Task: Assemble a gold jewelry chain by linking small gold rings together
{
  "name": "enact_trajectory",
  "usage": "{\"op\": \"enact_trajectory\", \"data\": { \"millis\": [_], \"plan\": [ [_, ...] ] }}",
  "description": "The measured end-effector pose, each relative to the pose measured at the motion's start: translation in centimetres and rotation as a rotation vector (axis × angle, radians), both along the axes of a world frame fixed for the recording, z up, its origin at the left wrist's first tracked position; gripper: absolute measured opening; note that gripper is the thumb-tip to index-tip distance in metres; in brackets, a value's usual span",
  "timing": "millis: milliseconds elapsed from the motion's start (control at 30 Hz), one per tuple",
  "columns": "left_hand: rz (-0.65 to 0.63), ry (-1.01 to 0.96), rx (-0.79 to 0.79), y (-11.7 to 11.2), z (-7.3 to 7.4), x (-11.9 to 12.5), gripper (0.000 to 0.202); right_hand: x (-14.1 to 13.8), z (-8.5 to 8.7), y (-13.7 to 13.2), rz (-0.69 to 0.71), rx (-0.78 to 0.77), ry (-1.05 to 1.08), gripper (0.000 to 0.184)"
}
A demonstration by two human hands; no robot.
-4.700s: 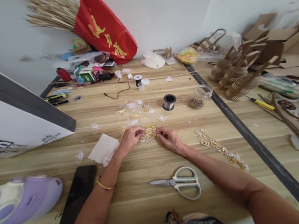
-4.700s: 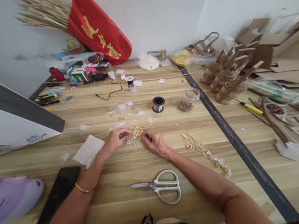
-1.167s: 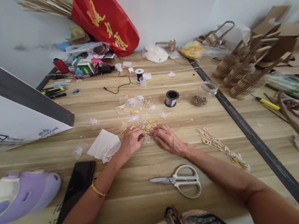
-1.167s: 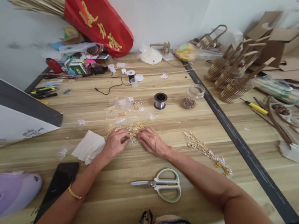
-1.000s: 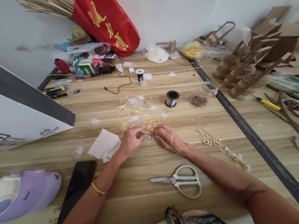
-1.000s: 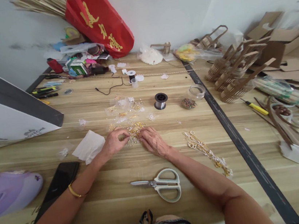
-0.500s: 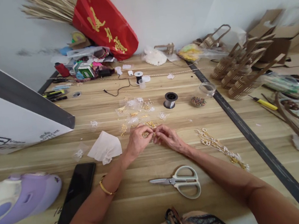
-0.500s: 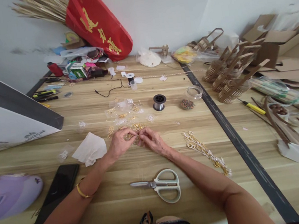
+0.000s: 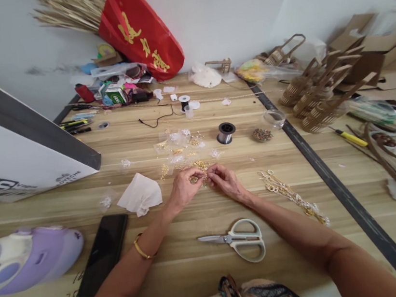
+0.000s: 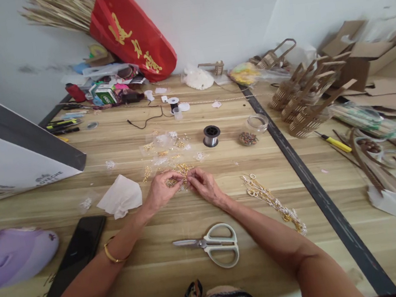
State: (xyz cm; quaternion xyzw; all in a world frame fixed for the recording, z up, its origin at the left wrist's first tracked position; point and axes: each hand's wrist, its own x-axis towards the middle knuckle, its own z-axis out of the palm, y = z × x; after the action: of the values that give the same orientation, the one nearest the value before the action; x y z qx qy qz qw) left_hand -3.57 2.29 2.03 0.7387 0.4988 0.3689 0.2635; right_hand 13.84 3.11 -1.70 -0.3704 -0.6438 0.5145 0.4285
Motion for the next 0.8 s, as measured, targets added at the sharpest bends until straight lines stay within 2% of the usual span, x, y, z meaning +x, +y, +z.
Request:
{"op": "enact_trajectory", "data": {
  "millis": [300, 433, 600, 800],
  "plan": [
    [-0.050, 0.158, 0.014, -0.4, -0.6, -0.2, 0.017, 0.0, 0.2, -0.5, -0.022, 0.098, -0.096, 0.022],
    [-0.060, 0.104, -0.090, -0.9, -0.2, -0.5, 0.013, 0.1, 0.7, -0.9, -0.013, 0.142, -0.129, 0.019],
    [-0.101, -0.013, -0.230, -1.7, -0.2, -1.1, 0.010, 0.0, 1.6, -1.4, 0.031, 0.289, -0.207, 0.017],
    [-0.095, -0.062, -0.275, -2.2, -0.4, -1.7, 0.009, -0.1, 2.3, -1.9, 0.041, 0.420, -0.263, 0.014]
  ]
}}
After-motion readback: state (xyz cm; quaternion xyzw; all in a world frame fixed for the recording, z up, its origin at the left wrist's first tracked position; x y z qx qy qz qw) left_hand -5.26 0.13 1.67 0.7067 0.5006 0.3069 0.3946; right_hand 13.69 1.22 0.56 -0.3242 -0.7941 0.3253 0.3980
